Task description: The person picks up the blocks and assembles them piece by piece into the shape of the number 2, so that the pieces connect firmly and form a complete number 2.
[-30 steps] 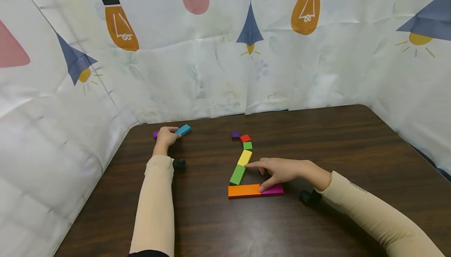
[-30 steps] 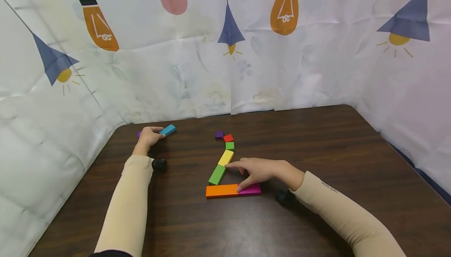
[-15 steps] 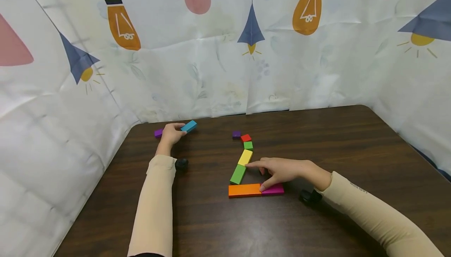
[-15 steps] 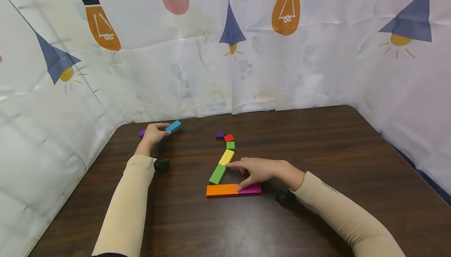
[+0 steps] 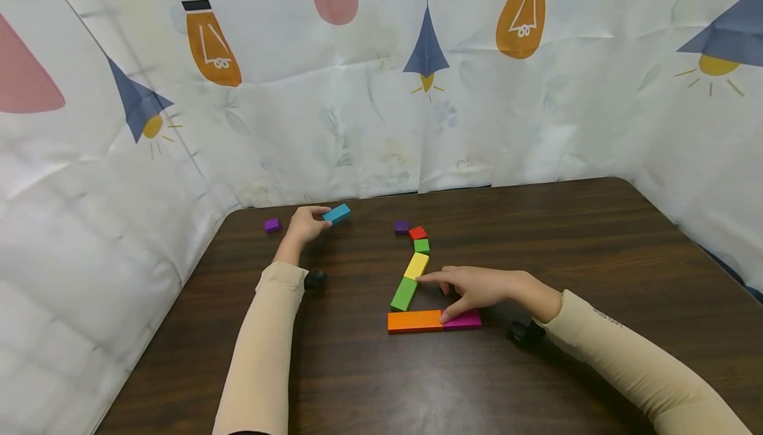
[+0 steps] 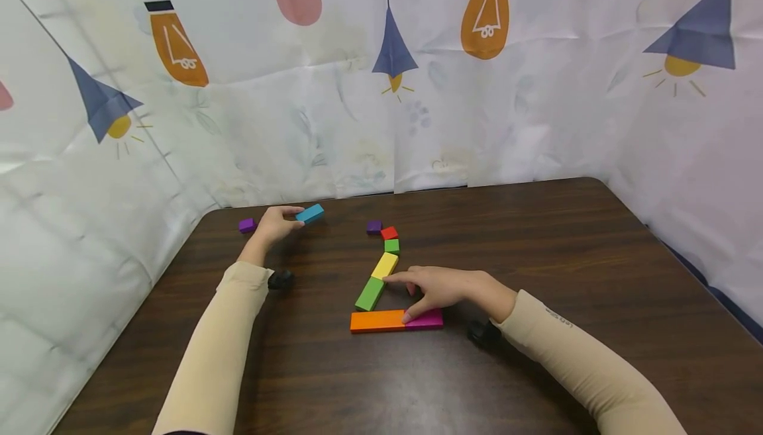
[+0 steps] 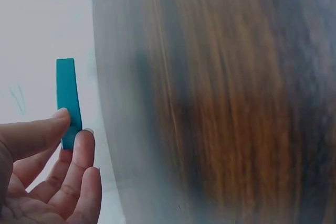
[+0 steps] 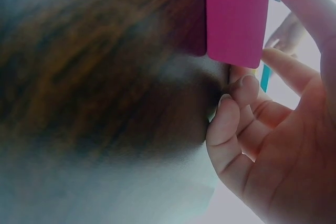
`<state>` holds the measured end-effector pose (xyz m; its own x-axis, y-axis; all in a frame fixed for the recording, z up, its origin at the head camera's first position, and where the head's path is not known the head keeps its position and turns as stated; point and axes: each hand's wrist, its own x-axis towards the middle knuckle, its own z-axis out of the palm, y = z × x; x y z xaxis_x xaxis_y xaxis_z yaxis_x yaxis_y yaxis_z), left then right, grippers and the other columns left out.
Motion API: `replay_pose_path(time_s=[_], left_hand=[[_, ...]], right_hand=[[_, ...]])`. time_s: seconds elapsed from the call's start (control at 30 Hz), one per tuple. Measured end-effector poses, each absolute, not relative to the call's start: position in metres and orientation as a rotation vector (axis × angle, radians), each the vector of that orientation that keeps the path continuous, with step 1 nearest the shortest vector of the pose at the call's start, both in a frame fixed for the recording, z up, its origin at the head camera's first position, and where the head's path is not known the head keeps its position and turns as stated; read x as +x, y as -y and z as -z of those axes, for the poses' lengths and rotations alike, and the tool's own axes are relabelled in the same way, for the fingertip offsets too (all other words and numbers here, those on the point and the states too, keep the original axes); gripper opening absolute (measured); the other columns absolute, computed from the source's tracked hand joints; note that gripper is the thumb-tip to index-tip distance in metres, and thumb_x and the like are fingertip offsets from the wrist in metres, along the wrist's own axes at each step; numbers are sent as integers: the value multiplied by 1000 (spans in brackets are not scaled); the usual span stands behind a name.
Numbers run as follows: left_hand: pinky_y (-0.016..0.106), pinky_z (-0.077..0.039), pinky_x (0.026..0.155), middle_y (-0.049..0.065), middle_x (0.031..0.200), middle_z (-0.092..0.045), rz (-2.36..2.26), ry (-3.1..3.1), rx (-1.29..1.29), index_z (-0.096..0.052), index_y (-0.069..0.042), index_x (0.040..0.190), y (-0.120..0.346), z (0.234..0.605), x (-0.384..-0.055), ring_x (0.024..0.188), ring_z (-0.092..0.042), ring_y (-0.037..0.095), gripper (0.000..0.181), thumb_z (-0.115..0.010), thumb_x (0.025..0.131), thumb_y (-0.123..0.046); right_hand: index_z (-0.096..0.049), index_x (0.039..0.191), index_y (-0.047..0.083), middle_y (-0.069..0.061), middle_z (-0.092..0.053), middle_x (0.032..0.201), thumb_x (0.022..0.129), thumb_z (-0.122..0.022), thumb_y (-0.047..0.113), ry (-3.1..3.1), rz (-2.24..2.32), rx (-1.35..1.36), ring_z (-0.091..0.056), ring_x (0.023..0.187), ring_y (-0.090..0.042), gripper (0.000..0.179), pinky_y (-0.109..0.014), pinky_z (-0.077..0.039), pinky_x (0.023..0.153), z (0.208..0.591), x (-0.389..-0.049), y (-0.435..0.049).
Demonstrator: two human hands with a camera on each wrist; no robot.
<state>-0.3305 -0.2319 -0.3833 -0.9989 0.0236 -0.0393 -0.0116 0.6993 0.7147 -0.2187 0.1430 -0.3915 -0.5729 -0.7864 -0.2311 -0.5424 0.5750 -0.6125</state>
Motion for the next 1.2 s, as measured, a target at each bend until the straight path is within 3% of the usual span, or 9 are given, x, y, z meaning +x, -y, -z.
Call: replay_pose_path(time_s=[0.87, 1.2], left_hand=[[45, -49, 93, 26, 135, -60, -1211, -2821, 180, -62, 1, 138, 200, 378, -319, 108, -63, 34, 40, -67, 99, -4], [45, -49, 96, 25, 134, -60, -1233, -2763, 243, -61, 4, 138, 190, 381, -314, 114, -62, 36, 40, -67, 98, -1]], right_hand=[[-42, 157, 17, 1, -50, 101, 91, -80, 36, -2327, 664, -1063, -46, 83, -13, 79, -28, -39, 72, 390, -218, -142], [-43, 157, 15, -1, -50, 101, 91, -80, 35, -2316, 677, -1070, -46, 83, -15, 78, -29, -39, 71, 389, -218, -142]])
